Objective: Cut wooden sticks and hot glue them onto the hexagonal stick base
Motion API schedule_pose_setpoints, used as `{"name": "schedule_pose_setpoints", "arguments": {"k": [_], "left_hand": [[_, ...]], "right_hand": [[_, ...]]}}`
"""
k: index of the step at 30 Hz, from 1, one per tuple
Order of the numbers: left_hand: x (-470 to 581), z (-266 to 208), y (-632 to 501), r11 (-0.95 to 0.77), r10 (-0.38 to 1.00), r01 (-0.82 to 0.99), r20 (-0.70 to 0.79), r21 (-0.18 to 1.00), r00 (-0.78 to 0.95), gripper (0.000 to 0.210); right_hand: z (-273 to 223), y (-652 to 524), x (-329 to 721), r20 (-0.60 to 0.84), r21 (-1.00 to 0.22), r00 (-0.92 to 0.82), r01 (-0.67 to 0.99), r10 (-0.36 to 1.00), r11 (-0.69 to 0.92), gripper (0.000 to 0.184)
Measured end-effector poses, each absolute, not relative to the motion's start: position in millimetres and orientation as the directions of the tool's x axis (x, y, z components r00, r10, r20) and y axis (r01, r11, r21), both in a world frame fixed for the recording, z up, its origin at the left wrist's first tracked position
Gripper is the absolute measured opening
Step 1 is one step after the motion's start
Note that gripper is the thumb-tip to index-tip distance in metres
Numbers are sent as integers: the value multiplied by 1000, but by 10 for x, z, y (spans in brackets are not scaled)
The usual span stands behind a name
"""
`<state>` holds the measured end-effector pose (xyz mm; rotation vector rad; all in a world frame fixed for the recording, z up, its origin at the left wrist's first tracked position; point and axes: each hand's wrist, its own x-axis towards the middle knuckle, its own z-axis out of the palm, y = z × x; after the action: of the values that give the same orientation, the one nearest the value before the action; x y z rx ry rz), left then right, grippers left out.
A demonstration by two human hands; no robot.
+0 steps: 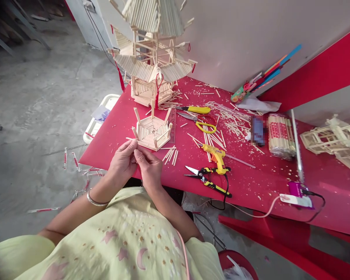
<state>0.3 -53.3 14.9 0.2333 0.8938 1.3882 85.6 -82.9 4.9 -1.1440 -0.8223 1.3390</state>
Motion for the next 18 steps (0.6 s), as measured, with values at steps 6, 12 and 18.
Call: {"name": "schedule_pose_setpoints", "arguments": {"k": [6, 12, 18], "left_hand": [[-27, 169, -595, 222, 913, -766, -404, 604, -54, 44], [-27, 135, -607, 216, 909, -786, -414, 579, -55, 41], [-2, 135, -596, 210, 911, -782, -407, 587, -61, 36]], "right_hand": [[19, -731, 658, -219, -836, 135, -537, 966, -114, 24], [-26, -730, 636, -239, -826, 180, -554, 954, -102, 25], [3, -725, 630, -245, -789, 165, -607, 955, -97, 25]]}}
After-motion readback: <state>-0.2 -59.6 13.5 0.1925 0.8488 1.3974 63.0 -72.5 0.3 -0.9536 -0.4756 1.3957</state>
